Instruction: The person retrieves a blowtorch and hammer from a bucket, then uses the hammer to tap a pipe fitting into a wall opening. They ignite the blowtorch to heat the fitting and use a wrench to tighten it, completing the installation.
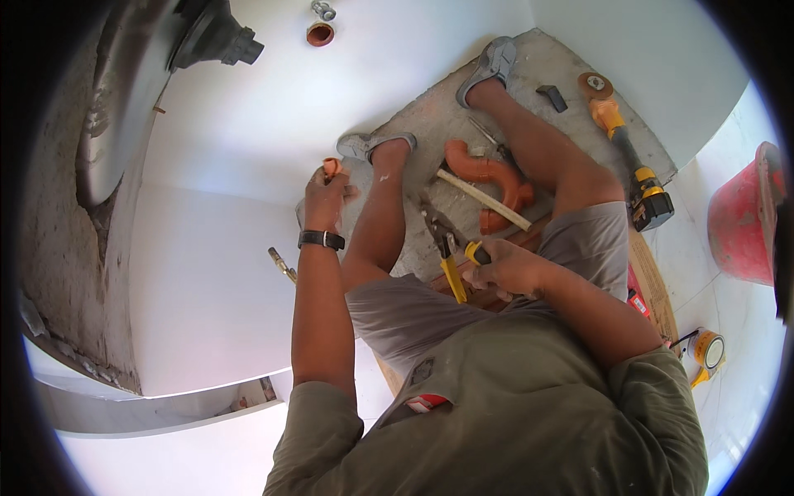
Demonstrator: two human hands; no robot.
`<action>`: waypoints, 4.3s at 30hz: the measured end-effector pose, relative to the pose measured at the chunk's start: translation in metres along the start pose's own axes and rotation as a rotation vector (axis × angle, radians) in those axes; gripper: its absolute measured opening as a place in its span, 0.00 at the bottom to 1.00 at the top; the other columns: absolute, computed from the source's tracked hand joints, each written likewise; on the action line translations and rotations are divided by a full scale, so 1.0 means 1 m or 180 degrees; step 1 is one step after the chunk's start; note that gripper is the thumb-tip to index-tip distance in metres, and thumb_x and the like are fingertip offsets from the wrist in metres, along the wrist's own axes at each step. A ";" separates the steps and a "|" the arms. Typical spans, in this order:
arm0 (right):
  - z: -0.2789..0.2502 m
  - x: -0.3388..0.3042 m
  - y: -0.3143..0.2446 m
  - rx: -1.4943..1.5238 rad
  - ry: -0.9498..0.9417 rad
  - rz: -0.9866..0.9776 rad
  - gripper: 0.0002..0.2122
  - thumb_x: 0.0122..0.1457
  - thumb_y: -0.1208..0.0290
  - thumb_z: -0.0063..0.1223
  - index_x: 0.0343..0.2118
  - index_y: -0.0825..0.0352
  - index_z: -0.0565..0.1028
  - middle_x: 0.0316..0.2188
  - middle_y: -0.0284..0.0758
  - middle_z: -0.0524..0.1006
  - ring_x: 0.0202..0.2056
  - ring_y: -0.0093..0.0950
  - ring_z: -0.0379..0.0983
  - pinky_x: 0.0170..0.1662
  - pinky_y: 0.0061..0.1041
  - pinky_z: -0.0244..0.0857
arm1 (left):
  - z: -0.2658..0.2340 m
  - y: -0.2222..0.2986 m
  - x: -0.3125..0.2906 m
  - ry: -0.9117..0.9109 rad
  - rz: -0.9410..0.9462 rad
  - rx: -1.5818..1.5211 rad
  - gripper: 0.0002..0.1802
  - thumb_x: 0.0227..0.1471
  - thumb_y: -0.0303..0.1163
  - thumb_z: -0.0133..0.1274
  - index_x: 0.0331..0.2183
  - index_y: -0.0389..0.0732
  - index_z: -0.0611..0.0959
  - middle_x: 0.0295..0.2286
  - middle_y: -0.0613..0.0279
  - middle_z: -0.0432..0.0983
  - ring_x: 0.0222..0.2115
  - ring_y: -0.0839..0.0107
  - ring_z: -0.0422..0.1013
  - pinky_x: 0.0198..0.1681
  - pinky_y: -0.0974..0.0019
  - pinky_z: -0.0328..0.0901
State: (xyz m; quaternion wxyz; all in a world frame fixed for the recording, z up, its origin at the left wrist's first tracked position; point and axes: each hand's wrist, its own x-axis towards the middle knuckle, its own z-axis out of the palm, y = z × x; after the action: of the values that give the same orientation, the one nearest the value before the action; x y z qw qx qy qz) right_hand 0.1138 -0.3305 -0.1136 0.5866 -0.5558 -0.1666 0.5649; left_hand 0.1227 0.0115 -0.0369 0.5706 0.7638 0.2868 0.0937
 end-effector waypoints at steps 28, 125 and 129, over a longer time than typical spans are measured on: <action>-0.121 -0.345 -0.038 -0.3647 0.6073 -0.0547 0.15 0.57 0.69 0.55 0.47 0.66 0.78 0.45 0.49 0.77 0.45 0.44 0.75 0.47 0.39 0.70 | 0.007 -0.072 0.026 -0.1042 -0.0276 0.0139 0.38 0.58 0.44 0.57 0.62 0.39 0.62 0.53 0.54 0.69 0.49 0.58 0.72 0.53 0.55 0.68; -0.151 -0.351 0.131 -0.3364 0.6553 -0.1151 0.10 0.65 0.69 0.51 0.43 0.70 0.66 0.59 0.50 0.68 0.59 0.46 0.65 0.56 0.40 0.64 | 0.255 0.041 -0.121 -0.3040 0.2550 0.1188 0.34 0.55 0.40 0.58 0.56 0.29 0.70 0.48 0.40 0.74 0.49 0.52 0.73 0.51 0.57 0.69; -0.160 -0.317 0.119 -0.3525 0.7173 -0.0784 0.13 0.63 0.66 0.56 0.45 0.67 0.71 0.58 0.48 0.69 0.58 0.45 0.66 0.54 0.38 0.66 | 0.204 0.025 -0.120 -0.2763 0.1902 0.1277 0.32 0.57 0.40 0.57 0.57 0.30 0.69 0.49 0.41 0.74 0.50 0.57 0.73 0.49 0.59 0.70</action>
State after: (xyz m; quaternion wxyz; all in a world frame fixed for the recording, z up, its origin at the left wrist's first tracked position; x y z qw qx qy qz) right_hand 0.0917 -0.7042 -0.1283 0.1405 -0.8797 0.1604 -0.4251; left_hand 0.1289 -0.2253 -0.0598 0.4286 0.8738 -0.1909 -0.1279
